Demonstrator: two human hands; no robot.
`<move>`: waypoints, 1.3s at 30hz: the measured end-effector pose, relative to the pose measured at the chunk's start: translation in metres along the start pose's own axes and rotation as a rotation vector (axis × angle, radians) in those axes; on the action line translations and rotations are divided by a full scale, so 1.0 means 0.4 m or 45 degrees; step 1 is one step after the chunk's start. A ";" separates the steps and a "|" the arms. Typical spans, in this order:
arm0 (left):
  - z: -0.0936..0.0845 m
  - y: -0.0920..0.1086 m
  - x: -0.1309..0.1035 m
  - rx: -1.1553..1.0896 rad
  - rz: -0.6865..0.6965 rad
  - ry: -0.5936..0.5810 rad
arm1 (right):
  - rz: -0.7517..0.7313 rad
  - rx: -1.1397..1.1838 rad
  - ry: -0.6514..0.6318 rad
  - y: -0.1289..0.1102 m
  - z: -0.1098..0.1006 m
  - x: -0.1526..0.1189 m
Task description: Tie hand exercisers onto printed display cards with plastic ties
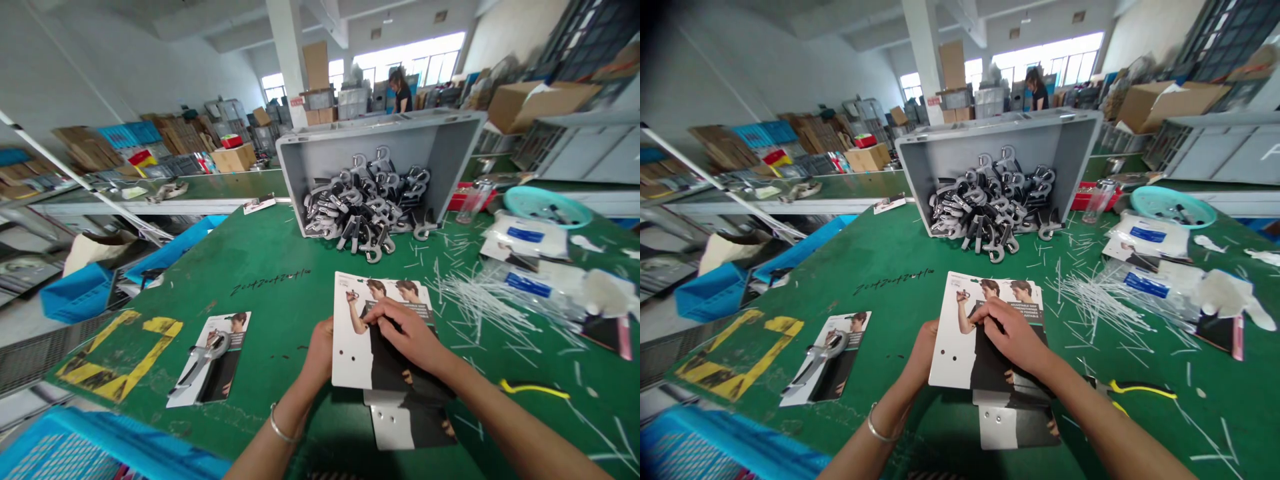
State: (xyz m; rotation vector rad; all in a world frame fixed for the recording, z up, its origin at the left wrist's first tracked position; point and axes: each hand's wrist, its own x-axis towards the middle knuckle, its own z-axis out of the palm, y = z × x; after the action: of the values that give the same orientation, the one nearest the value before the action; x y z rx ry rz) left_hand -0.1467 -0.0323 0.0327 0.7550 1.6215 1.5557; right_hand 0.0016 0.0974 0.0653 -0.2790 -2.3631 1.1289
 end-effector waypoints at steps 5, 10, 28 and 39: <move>-0.008 0.018 -0.008 0.018 -0.087 -0.078 | 0.002 0.021 0.003 0.000 -0.001 -0.001; 0.000 0.032 -0.006 0.030 -0.029 -0.138 | 0.079 0.122 0.071 0.002 -0.006 -0.003; 0.007 0.011 0.015 0.042 0.090 0.146 | 0.032 0.037 0.070 0.001 0.004 -0.004; 0.013 0.057 0.007 -0.041 0.072 0.248 | -0.027 0.019 0.186 0.021 0.014 -0.003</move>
State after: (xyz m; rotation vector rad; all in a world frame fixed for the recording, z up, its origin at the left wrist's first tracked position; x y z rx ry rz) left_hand -0.1457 -0.0250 0.0550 0.6536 1.7226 1.7372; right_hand -0.0005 0.0985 0.0553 -0.3194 -2.2238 1.0781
